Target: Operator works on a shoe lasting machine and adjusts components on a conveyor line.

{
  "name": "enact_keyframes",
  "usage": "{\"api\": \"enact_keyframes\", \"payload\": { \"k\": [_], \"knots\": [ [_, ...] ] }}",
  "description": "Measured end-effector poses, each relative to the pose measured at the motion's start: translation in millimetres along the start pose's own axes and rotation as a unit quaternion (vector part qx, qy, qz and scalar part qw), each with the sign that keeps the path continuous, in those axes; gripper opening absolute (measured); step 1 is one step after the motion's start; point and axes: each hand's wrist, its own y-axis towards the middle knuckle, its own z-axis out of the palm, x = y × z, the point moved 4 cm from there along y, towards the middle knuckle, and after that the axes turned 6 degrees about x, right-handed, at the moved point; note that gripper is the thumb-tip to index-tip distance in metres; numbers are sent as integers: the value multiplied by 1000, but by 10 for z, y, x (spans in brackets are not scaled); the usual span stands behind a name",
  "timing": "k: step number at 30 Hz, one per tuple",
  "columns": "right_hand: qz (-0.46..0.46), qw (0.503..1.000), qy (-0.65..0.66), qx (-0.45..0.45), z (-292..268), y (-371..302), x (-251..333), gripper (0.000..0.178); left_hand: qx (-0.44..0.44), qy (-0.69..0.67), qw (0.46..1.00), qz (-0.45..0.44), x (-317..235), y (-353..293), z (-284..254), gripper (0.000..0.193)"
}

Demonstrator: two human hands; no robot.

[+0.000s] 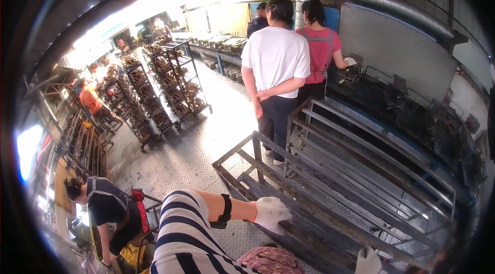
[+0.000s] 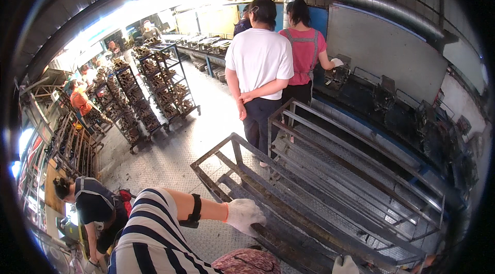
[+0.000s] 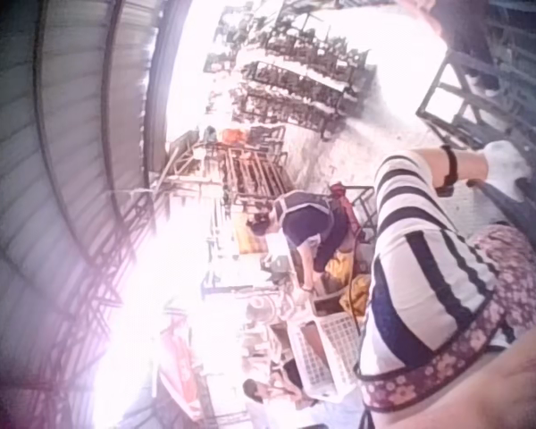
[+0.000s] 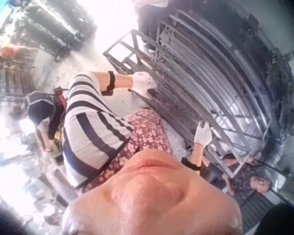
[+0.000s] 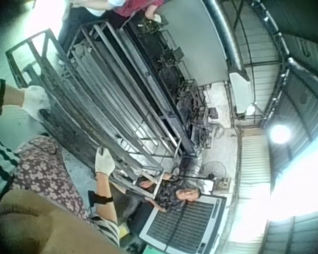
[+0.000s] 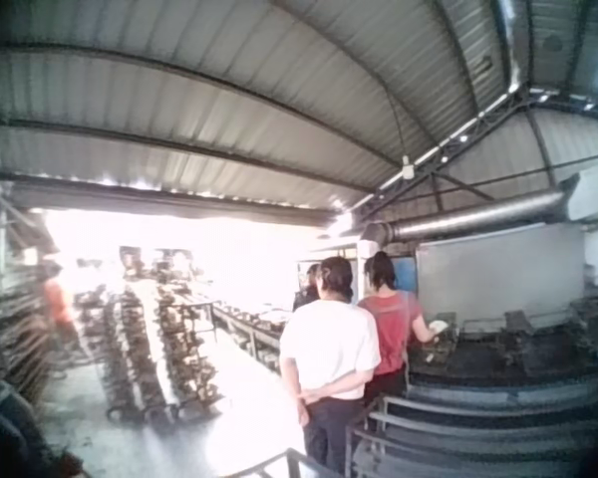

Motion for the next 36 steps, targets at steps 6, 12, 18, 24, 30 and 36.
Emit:
{"api": "enact_keyframes", "payload": {
  "k": [6,12,18,24,30,36],
  "knots": [
    [0,1000,-5,-2,11,27,-23,44,-18,-11,1000,15,-24,-7,-60,53],
    [-11,1000,4,-11,-15,4,-3,44,-18,-18,1000,17,-23,-10,-45,54],
    [-5,1000,7,-3,-21,-16,-9,45,-20,-16,1000,17,-18,7,-6,55],
    [-9,1000,17,6,73,35,-22,52,-2,-4,1000,18,-22,-5,-51,56],
    [-28,989,37,-141,154,45,-79,29,-7,-15,1000,10,-47,16,-88,51],
    [-22,991,24,-128,118,41,-67,29,-27,15,999,30,-74,-1,-114,53]
  ]
}}
